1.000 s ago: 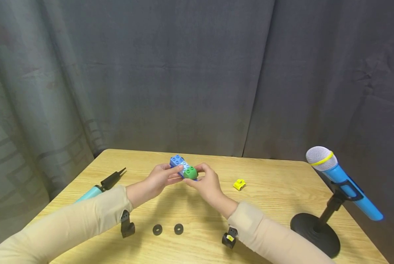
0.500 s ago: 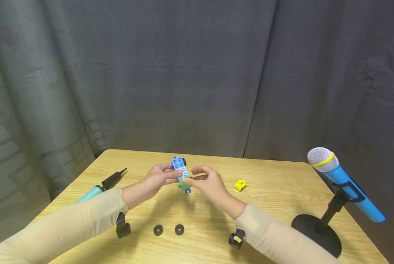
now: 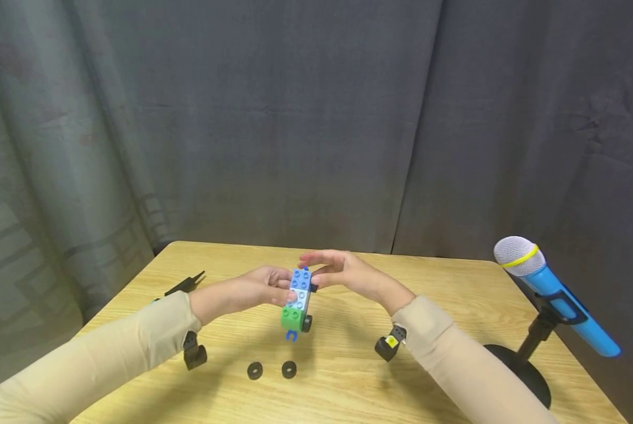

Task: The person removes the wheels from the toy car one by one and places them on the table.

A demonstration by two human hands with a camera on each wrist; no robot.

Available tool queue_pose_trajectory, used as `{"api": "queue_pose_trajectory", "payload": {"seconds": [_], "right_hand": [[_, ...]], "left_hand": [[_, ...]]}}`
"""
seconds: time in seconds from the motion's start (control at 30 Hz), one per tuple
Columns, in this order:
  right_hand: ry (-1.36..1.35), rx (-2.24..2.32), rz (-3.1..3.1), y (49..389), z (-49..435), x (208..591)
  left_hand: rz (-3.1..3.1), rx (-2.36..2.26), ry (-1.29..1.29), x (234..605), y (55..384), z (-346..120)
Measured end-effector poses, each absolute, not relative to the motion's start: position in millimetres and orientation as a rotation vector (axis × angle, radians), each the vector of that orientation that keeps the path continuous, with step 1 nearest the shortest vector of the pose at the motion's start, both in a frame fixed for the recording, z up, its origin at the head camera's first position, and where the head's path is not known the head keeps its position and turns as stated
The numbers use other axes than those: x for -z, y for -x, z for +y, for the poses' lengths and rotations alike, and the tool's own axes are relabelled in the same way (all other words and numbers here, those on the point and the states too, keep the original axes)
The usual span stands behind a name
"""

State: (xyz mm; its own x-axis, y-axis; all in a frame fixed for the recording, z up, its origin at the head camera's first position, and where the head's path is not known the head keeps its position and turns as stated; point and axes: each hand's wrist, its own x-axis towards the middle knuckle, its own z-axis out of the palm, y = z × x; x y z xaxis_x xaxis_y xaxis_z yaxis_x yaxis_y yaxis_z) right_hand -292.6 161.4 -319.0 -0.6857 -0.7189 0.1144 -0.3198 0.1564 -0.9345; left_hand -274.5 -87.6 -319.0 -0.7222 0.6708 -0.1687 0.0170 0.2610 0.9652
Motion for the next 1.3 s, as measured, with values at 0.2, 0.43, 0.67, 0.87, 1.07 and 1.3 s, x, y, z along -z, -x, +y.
{"api": "queue_pose_trajectory", "payload": {"seconds": [0.2, 0.43, 0.67, 0.87, 1.07, 1.3], "right_hand": [[1.038, 1.442, 2.064, 290, 163, 320], [0.941, 1.482, 2.169, 288, 163, 319], [0.794, 1.545, 2.286, 287, 161, 319], [0.649, 1.61, 2.319, 283, 154, 320], [0.55, 1.671, 2.322, 280, 149, 327], [0.524, 1.673, 2.302, 275, 150, 330]], "left_hand": [[1.867, -1.408, -0.672, 316, 276, -91], [1.852, -1.429, -0.656, 318, 280, -93], [2.017, -1.442, -0.59, 312, 281, -93], [2.228, -1.317, -0.582, 315, 281, -84], [2.319, -1.292, -0.564, 322, 280, -79], [2.385, -1.222, -0.699, 325, 278, -78]]}}
